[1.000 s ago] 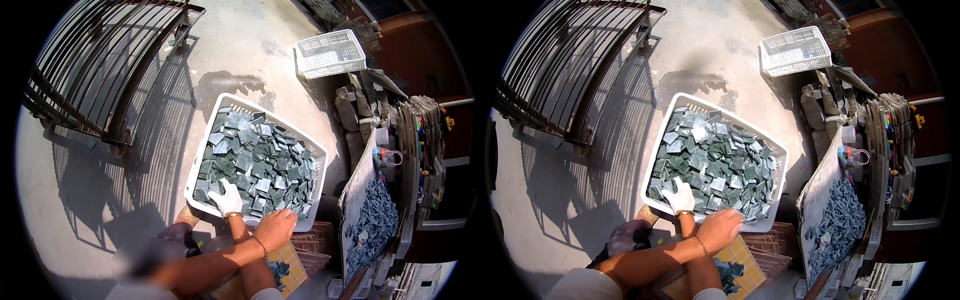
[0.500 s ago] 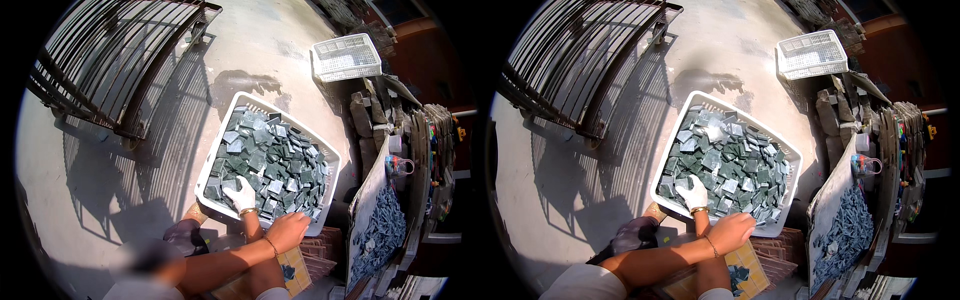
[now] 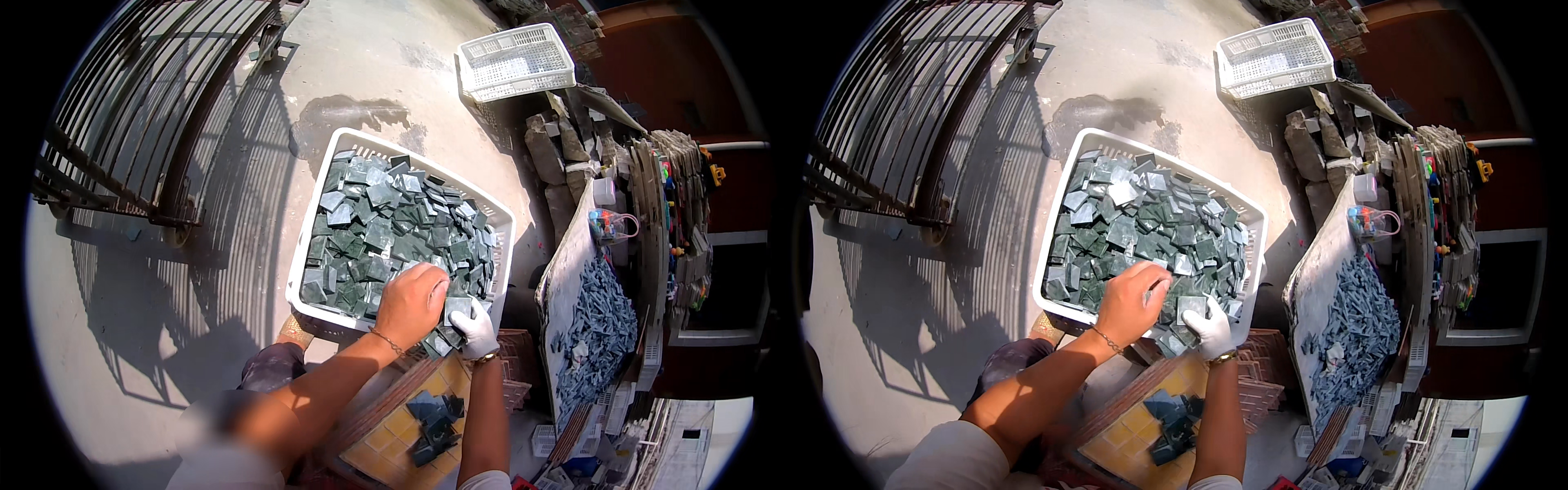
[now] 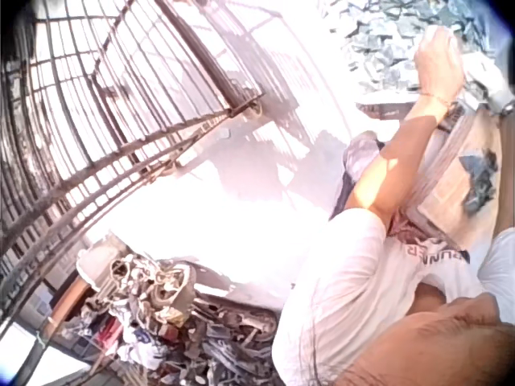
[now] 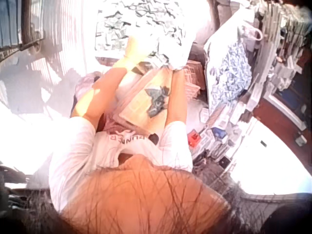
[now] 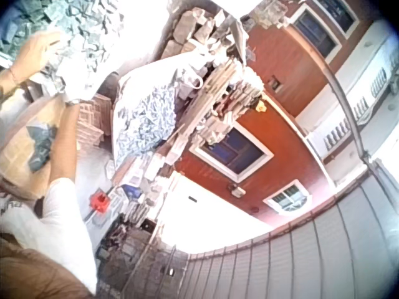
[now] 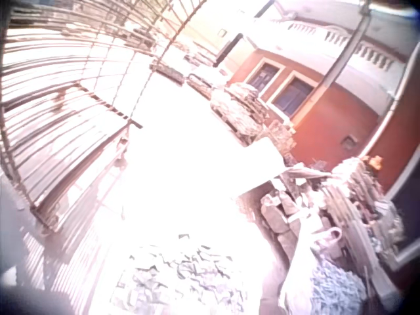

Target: The person sits on the ground and places small green glass tiles into a grid on a yellow backing board. They handle the tiles one by one from a nearby basket, arranging them to fill the grid pattern.

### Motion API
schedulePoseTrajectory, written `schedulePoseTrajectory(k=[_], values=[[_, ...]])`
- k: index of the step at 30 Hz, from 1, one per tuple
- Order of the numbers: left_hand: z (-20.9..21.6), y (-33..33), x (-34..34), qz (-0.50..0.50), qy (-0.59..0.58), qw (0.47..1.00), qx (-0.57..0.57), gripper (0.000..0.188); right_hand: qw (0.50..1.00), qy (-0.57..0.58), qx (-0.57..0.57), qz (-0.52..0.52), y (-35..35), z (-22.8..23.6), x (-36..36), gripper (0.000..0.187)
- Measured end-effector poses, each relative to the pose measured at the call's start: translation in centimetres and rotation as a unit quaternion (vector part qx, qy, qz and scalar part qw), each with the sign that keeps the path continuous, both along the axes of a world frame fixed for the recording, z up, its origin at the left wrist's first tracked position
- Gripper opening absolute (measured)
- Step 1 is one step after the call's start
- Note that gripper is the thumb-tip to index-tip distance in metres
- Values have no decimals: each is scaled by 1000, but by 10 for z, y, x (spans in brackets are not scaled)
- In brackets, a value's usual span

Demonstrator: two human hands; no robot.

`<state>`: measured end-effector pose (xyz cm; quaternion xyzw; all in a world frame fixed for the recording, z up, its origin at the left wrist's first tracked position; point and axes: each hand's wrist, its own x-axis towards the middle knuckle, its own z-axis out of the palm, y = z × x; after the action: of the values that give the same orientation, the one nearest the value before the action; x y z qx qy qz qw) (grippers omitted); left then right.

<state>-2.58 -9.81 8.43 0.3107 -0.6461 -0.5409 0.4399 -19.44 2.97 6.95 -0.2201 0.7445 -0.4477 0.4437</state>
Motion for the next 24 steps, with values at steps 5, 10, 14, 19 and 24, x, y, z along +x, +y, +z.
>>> schedulePoseTrajectory(k=[5,10,14,19,24], values=[[-1,2,-1,-18,4,1000,12,7,973,93,208,39,122,93,35,48],[-2,15,-5,-49,8,999,10,6,952,39,303,24,206,109,71,50],[-2,26,-8,-60,15,998,-6,6,889,252,362,126,168,110,84,50],[1,30,-3,-60,48,997,-15,6,911,297,206,196,47,49,93,44],[6,20,-5,-39,45,998,-29,6,931,276,106,214,-46,-103,115,65]])
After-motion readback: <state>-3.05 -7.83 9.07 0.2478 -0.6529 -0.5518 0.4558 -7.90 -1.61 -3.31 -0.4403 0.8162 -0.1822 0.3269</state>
